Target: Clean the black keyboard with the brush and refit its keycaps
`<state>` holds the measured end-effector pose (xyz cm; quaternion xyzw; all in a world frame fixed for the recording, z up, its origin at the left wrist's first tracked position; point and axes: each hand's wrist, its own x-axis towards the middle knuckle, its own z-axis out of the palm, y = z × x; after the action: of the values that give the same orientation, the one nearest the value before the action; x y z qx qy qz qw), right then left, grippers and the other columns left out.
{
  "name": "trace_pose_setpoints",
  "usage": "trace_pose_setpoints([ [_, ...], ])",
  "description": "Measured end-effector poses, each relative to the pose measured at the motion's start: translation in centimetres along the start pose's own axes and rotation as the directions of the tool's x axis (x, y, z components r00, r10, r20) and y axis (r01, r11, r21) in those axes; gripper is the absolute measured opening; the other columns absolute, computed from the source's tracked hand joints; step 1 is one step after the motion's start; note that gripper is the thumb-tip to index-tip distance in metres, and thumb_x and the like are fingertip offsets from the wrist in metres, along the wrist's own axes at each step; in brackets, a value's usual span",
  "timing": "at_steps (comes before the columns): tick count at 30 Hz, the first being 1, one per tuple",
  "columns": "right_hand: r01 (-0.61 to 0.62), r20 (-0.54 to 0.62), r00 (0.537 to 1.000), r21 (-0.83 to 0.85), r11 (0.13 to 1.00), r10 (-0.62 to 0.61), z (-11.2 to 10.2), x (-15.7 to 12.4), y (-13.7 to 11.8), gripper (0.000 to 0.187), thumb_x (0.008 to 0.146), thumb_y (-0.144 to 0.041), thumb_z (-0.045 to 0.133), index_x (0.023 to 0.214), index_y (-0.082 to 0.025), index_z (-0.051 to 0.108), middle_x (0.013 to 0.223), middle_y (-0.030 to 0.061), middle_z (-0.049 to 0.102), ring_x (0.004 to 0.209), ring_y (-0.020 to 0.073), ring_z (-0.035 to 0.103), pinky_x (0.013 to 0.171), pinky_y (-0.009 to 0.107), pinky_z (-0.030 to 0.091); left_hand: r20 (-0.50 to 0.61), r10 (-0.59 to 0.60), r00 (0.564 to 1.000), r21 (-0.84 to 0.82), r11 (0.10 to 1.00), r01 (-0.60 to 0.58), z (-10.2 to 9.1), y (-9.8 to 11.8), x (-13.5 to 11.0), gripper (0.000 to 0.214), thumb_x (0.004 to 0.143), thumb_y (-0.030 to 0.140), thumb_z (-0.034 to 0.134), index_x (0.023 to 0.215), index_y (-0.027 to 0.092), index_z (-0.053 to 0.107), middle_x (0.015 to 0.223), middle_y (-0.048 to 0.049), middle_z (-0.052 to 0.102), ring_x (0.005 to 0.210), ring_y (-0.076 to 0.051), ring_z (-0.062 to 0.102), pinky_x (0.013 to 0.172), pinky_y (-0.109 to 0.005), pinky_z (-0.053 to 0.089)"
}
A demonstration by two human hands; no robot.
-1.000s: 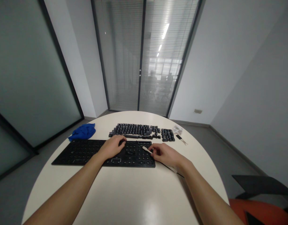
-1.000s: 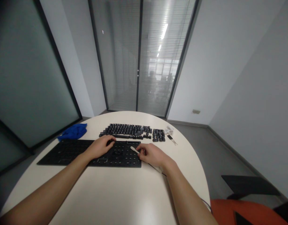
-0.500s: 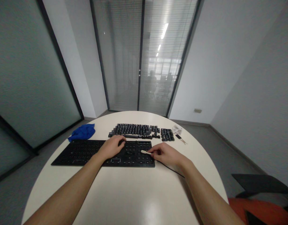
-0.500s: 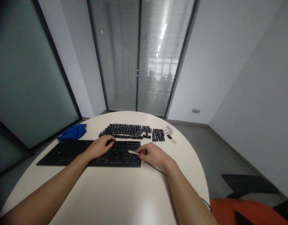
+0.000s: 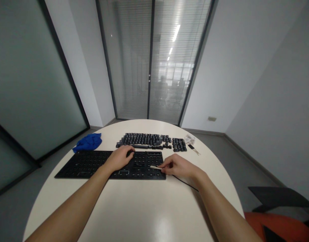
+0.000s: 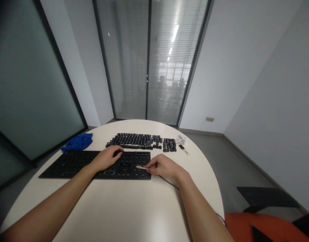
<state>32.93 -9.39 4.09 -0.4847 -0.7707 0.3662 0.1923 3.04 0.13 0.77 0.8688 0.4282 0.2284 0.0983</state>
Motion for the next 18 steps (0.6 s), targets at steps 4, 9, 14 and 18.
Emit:
trace_pose_setpoints([
  [4,-0.022,0.019,1.0,0.046,0.999,0.021,-0.1,0.0,0.4,0.026,0.076,-0.034,0.068,0.093,-0.018,0.081,0.078,0.0042,0.076,0.066,0.0176,0.062,0.058,0.025,0.042,-0.003,0.001,1.0,0.004,1.0,-0.001,0.0,0.0,0.0,0.023,0.092,0.033,0.046,0.103,0.024,0.065,0.104,-0.0042,0.07,0.098,-0.025,0.062,0.086,-0.037,0.048],
  [9,-0.04,0.018,0.999,0.063,0.997,0.039,-0.3,-0.1,0.5,0.022,0.073,-0.028,0.068,0.087,-0.017,0.081,0.074,0.003,0.075,0.064,0.0168,0.062,0.057,0.024,0.042,-0.012,0.007,1.0,-0.003,1.0,-0.007,0.1,-0.2,0.0,0.023,0.092,0.033,0.047,0.103,0.025,0.066,0.103,-0.0039,0.07,0.098,-0.025,0.063,0.086,-0.036,0.048],
  [14,-0.069,-0.058,0.996,-0.008,0.998,0.068,-0.4,-0.1,0.9,0.019,0.071,-0.019,0.061,0.081,-0.016,0.077,0.069,0.0012,0.072,0.062,0.0149,0.061,0.057,0.022,0.041,-0.012,0.006,1.0,-0.007,1.0,-0.006,0.3,-0.4,0.0,0.022,0.092,0.032,0.048,0.102,0.025,0.066,0.103,-0.0038,0.07,0.097,-0.024,0.063,0.087,-0.036,0.048],
  [18,-0.067,-0.127,0.99,-0.083,0.994,0.056,-0.7,0.0,1.3,0.016,0.074,-0.019,0.058,0.081,-0.016,0.072,0.069,0.001,0.069,0.063,0.0141,0.06,0.056,0.021,0.04,-0.009,0.0,1.0,0.005,1.0,0.0,0.3,-0.3,0.0,0.022,0.092,0.032,0.048,0.103,0.024,0.065,0.102,-0.0043,0.07,0.097,-0.025,0.062,0.086,-0.036,0.048],
])
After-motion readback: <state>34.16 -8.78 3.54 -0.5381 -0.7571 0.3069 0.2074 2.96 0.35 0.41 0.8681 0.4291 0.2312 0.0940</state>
